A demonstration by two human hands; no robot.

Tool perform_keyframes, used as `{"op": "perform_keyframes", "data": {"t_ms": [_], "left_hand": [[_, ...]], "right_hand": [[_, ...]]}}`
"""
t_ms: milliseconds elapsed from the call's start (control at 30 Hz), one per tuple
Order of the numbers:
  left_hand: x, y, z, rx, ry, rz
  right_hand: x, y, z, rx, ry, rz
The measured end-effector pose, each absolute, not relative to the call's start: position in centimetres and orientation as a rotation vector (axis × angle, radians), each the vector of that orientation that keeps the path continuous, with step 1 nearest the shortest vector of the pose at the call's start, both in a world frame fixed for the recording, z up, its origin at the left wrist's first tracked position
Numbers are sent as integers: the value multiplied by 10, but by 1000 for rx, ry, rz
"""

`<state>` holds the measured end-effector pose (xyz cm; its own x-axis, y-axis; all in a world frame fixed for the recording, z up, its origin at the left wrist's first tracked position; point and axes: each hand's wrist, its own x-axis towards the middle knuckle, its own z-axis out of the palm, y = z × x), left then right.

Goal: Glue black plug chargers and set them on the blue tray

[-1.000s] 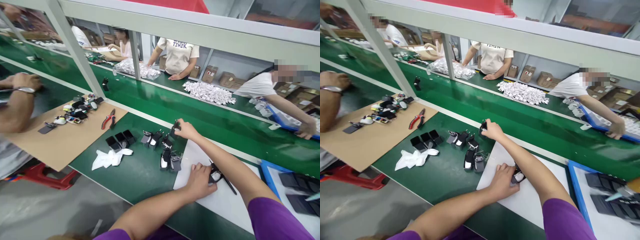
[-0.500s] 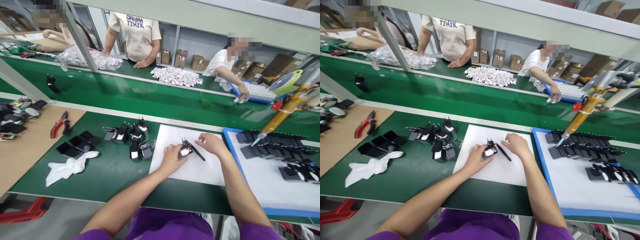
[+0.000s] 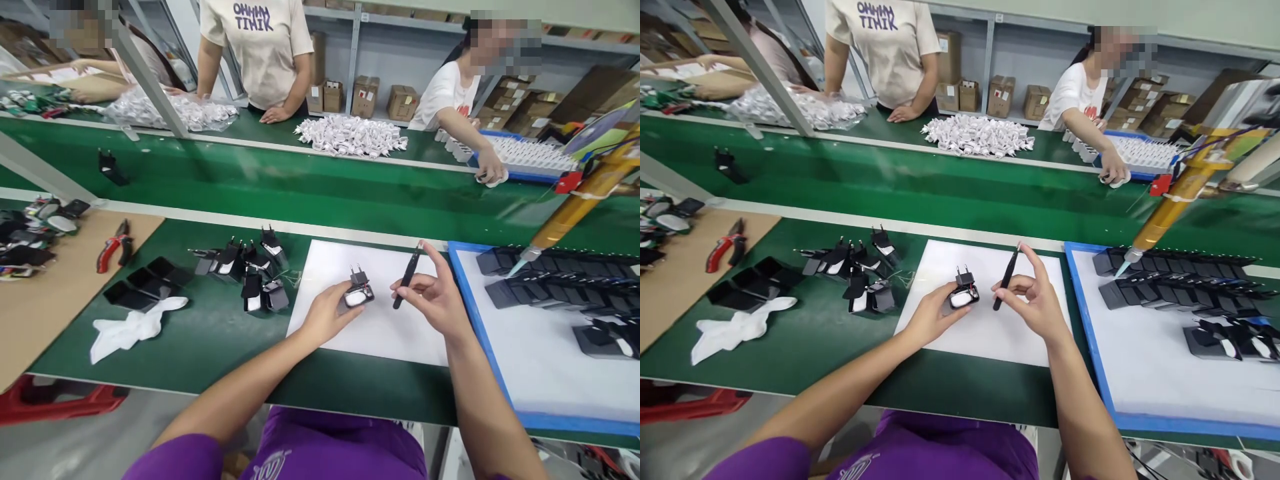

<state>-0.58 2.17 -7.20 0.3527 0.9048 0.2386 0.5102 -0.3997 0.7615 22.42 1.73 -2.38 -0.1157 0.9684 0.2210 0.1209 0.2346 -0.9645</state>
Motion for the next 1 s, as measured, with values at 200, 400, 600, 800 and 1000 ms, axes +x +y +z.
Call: {"op": "perform_keyframes", "data": {"t_ms": [200,400,600,800,1000], "left_hand": [[-7,14,-57,2095,1066,953],[-8,13,-47,2053,993,941],[-8,10,-44,1957,954,865],[-8,8,-47,1950,986,827],[-8,7,-47,1959,972,907]], "right_hand": [[200,0,-24,-889,-1648,889],[199,3,-23,-794,-1764,813],[201,2,-20,-763,-1804,884],[191,-1,-20,-770,-1864,758],[180,0,-23,-686,-1835,595]]}}
